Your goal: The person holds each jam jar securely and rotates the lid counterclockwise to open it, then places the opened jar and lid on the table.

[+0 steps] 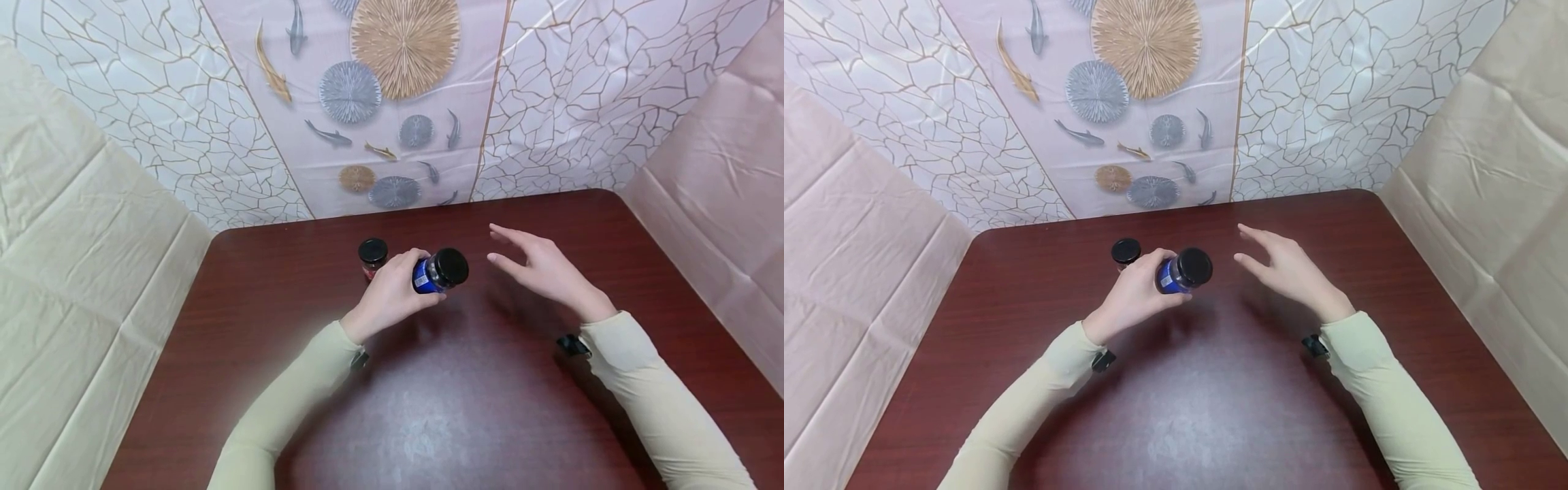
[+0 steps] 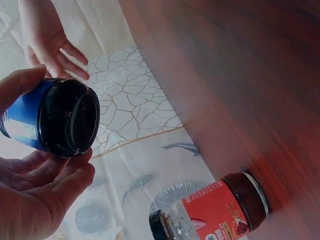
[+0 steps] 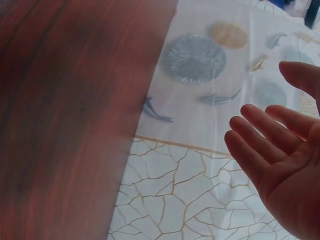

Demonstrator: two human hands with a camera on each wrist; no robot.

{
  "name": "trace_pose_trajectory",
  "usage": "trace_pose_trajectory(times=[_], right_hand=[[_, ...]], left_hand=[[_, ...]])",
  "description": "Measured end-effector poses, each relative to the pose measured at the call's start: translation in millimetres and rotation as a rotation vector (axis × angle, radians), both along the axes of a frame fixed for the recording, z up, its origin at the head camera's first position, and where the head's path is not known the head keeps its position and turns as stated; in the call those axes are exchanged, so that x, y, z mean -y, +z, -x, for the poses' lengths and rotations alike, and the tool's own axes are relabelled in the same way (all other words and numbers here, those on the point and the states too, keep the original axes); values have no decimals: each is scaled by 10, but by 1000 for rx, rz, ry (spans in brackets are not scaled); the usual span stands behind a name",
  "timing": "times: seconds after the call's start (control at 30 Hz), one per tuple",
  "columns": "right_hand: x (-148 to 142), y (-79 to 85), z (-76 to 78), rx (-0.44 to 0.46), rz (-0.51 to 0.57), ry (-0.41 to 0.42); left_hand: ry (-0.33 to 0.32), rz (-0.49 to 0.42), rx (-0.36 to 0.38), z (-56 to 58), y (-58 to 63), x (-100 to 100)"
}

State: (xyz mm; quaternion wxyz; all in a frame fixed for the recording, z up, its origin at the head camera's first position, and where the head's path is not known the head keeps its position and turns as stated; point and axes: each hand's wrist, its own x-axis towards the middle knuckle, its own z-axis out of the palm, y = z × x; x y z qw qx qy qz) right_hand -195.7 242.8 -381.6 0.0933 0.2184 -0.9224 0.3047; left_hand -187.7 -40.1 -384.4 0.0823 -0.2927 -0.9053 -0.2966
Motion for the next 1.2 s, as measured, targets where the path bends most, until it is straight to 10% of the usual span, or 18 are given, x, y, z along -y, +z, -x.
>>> trace_pose_trajectory(times=[1.2], right_hand=[[341,234,-191,-13,107,122]], left_hand=[[-1,-55,-27,-13,-70,13]])
